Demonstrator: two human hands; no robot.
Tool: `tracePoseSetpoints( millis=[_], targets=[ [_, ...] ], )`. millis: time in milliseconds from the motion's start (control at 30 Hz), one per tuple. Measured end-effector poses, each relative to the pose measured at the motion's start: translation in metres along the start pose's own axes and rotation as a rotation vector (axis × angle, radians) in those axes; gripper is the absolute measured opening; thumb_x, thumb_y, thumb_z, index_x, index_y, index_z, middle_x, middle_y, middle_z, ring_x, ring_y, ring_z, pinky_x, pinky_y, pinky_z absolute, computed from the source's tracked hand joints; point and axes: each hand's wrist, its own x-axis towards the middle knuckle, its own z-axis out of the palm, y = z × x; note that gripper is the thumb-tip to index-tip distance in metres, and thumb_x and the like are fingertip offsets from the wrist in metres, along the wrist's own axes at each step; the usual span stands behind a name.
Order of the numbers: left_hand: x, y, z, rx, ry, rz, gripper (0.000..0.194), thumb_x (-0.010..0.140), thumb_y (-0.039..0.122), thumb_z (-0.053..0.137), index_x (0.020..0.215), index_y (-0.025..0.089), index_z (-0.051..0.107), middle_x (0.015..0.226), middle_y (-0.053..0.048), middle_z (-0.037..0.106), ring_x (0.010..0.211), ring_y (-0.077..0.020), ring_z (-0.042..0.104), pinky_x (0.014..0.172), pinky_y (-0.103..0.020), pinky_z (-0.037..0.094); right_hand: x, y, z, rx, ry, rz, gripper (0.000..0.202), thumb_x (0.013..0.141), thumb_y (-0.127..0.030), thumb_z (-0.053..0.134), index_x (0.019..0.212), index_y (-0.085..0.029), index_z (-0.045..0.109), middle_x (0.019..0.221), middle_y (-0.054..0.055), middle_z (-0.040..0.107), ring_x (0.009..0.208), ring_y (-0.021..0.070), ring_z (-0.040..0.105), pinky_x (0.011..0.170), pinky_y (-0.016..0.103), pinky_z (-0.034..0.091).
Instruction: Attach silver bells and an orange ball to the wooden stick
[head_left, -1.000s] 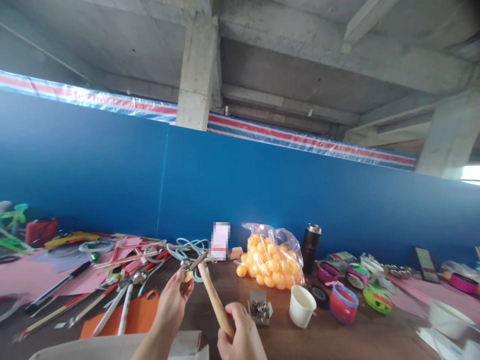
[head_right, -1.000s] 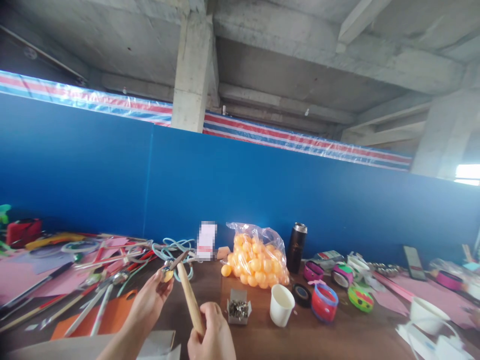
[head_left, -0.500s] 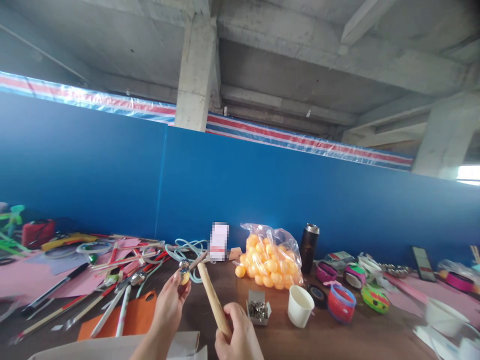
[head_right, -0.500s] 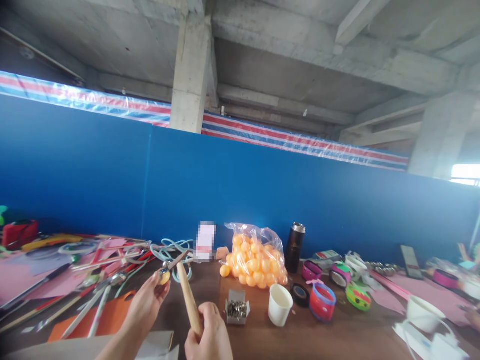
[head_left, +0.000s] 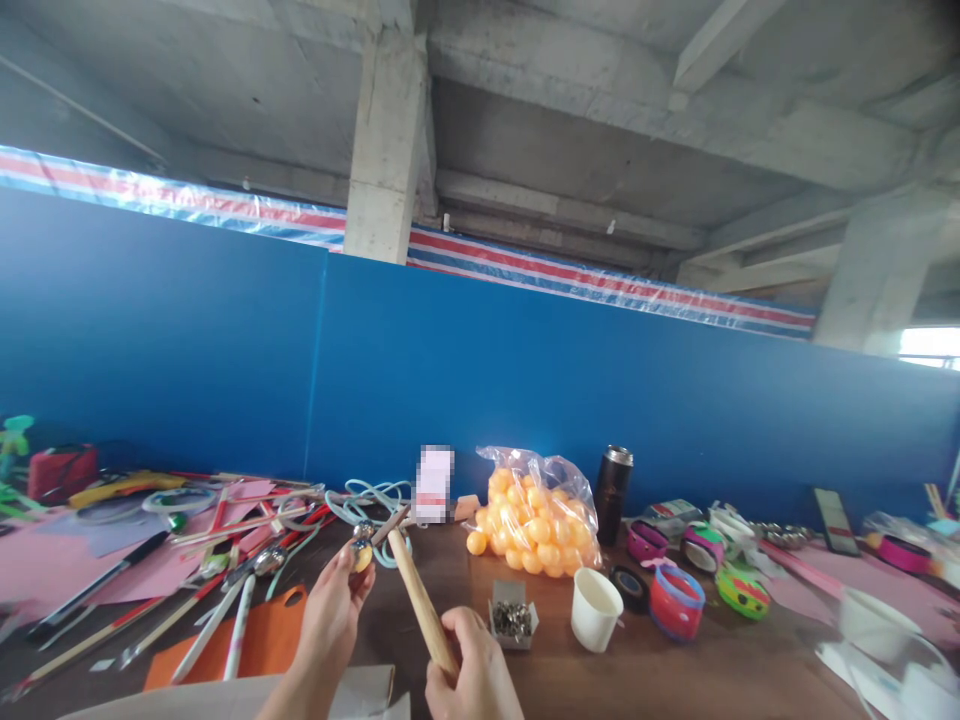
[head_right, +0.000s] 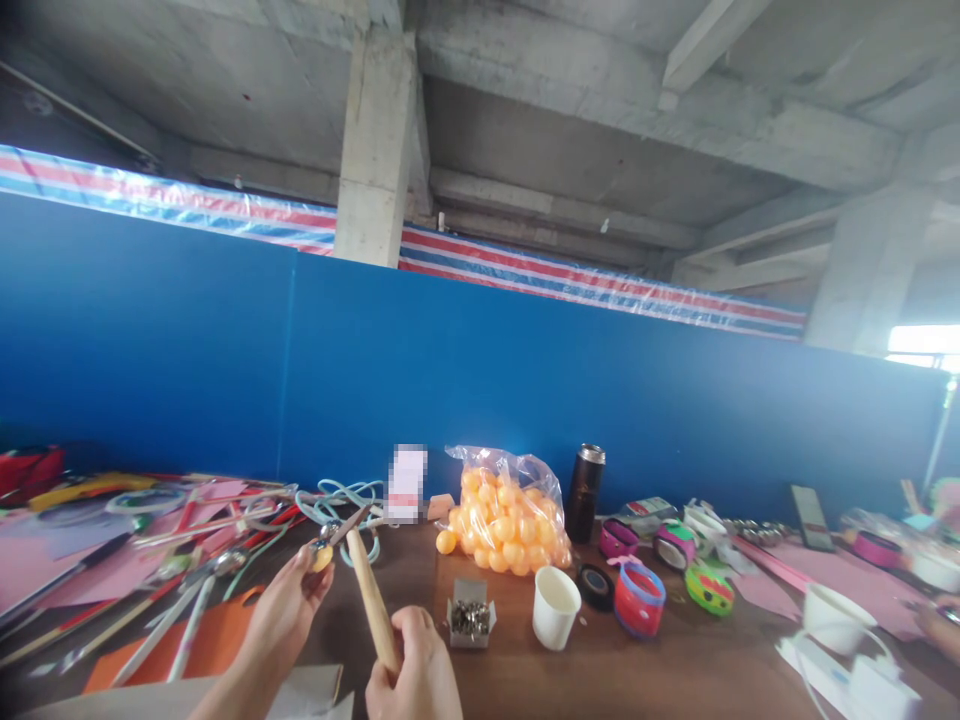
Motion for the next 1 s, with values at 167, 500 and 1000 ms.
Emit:
tracePoseSetpoints(
  millis=[167, 500, 1000],
  targets=[
    [0.000, 0.000, -0.001, 0.008, -0.019, 0.013, 0.009, 0.081, 0.017, 0.052, 0.083, 0.014, 0.060, 0.075, -0.004, 0.062, 0.059, -0.0090, 0.060, 0.057, -0.022, 0.051, 0.000, 0.002, 0.002, -0.019, -0.015, -0.004, 0.033, 0.049, 0.000, 0.043, 0.075, -0.020, 0.047, 0.070, -0.001, 0.052, 0.064, 0.0154, 0.054, 0.061, 0.023, 0.041],
    [0.001, 0.000, 0.000, 0.020, 0.008, -0.003, 0.006, 0.080, 0.017, 0.053, 0.079, 0.015, 0.059, 0.073, -0.003, 0.061, 0.057, -0.0088, 0.059, 0.057, -0.023, 0.051, 0.000, -0.001, -0.002, -0.030, -0.031, -0.029, 0.035, 0.050, 0.000, 0.042, 0.077, -0.021, 0.049, 0.071, -0.001, 0.054, 0.066, 0.0149, 0.056, 0.063, 0.022, 0.042],
    [-0.001, 0.002, 0.001, -0.019, -0.060, -0.010, 0.011, 0.080, 0.017, 0.051, 0.085, 0.015, 0.061, 0.070, -0.003, 0.062, 0.057, -0.0094, 0.059, 0.055, -0.022, 0.050, 0.003, -0.009, -0.010, -0.025, -0.042, -0.035, 0.032, 0.053, -0.001, 0.043, 0.078, -0.020, 0.050, 0.071, 0.000, 0.054, 0.066, 0.0153, 0.056, 0.061, 0.021, 0.043]
  ],
)
